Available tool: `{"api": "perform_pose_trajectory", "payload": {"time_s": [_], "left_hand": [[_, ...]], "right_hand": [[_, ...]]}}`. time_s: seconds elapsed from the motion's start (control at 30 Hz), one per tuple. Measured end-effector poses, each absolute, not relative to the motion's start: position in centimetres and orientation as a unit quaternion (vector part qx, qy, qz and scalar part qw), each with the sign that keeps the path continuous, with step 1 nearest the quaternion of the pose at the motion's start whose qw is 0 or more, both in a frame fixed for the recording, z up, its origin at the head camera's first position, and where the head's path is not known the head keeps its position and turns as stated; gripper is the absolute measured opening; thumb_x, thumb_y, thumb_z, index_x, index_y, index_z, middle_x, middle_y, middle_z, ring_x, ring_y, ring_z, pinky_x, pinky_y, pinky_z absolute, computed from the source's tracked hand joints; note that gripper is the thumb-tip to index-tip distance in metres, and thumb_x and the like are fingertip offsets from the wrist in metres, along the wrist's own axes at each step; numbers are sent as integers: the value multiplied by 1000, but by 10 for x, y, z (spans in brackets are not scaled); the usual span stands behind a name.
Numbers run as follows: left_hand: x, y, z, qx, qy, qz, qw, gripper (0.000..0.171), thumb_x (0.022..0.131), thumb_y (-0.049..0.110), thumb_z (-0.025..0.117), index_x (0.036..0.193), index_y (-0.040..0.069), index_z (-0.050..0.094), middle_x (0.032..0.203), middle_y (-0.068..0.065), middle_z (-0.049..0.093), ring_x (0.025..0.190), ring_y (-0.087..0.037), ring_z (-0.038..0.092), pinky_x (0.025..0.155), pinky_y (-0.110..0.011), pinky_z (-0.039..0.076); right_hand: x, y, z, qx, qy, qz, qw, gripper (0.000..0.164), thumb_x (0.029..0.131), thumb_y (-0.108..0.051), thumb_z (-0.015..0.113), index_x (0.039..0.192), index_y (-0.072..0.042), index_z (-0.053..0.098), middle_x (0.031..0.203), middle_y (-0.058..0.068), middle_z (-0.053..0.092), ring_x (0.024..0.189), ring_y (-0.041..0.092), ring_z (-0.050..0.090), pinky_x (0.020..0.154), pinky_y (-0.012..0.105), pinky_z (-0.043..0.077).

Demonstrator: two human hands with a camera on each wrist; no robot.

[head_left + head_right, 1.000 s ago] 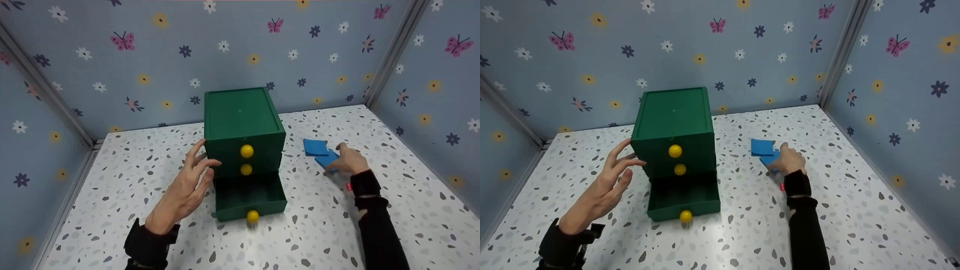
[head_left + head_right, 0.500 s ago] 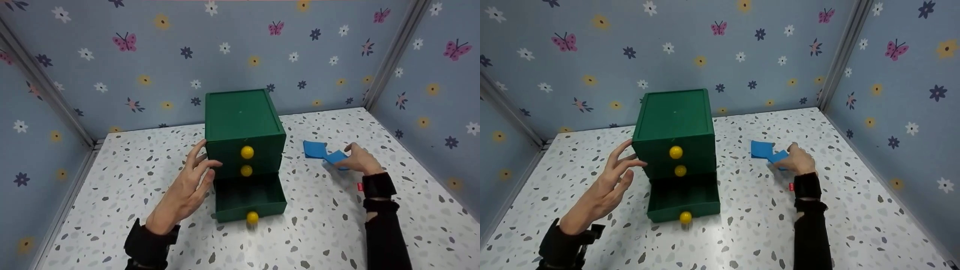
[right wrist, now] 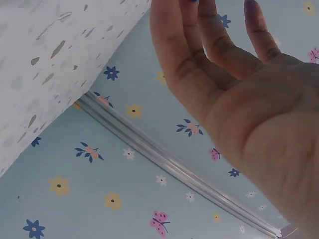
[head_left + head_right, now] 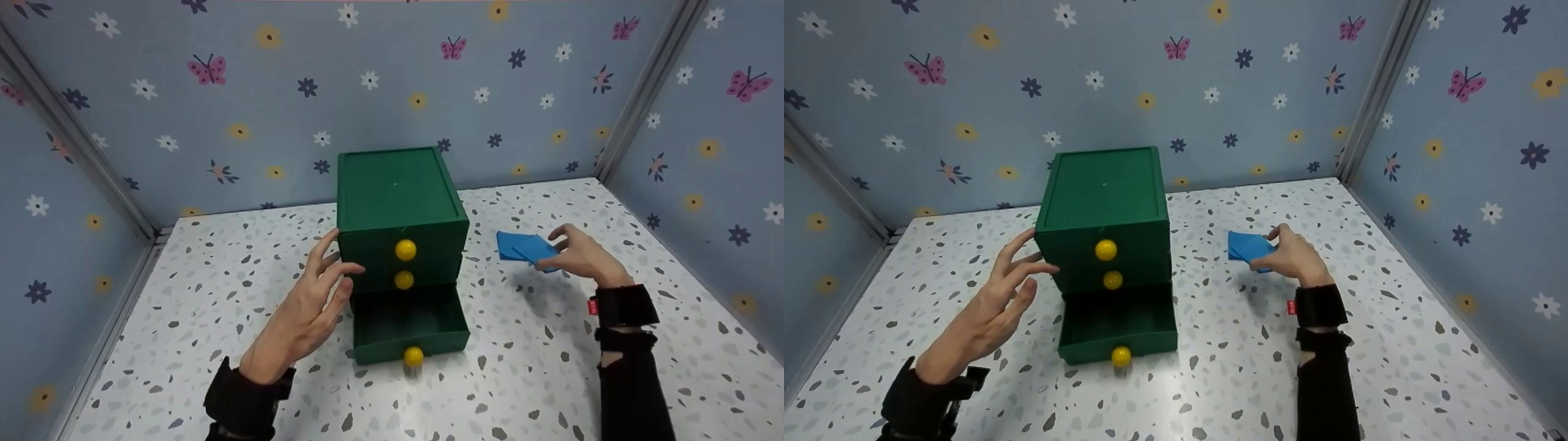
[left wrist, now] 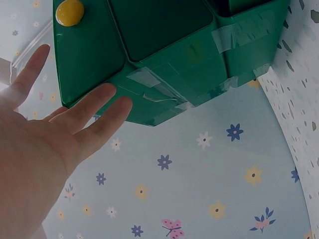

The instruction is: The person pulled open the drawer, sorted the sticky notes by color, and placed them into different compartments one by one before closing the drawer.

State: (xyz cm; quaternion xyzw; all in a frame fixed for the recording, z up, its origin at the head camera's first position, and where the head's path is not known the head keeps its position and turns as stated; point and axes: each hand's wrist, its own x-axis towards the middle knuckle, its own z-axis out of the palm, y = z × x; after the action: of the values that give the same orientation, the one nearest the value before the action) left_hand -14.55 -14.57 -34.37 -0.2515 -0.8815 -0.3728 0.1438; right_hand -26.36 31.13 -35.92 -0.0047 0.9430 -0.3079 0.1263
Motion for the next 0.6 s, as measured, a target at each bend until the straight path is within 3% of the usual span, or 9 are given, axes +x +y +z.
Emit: {"api": "perform_pose_trajectory", "payload": {"time_s": [0.2,0.4,0.6], "left_hand": [[-145,-146,-344,-252,-881,-373,146,24,102,25,41,118,19,59,159,0,9,136,-30,41,103,-47,45],[-146,-146,-345,-254,-880,-373,149,24,102,24,41,118,21,59,159,0,9,135,-29,41,102,-46,45],[-146,-146,-345,-256,-878,-376,148,24,102,24,42,119,17,59,159,0,8,136,-31,40,100,-47,46]], "right_hand": [[-259,305,-353,-28,934,-332,127,86,72,-45,79,133,-4,35,132,27,46,114,39,52,84,43,51],[-253,298,-345,-62,930,-341,125,77,72,-41,80,128,-6,41,129,24,49,111,36,54,77,35,47],[-238,285,-330,-109,927,-338,118,70,71,-34,82,124,-8,44,127,21,50,114,36,52,90,45,46]]}}
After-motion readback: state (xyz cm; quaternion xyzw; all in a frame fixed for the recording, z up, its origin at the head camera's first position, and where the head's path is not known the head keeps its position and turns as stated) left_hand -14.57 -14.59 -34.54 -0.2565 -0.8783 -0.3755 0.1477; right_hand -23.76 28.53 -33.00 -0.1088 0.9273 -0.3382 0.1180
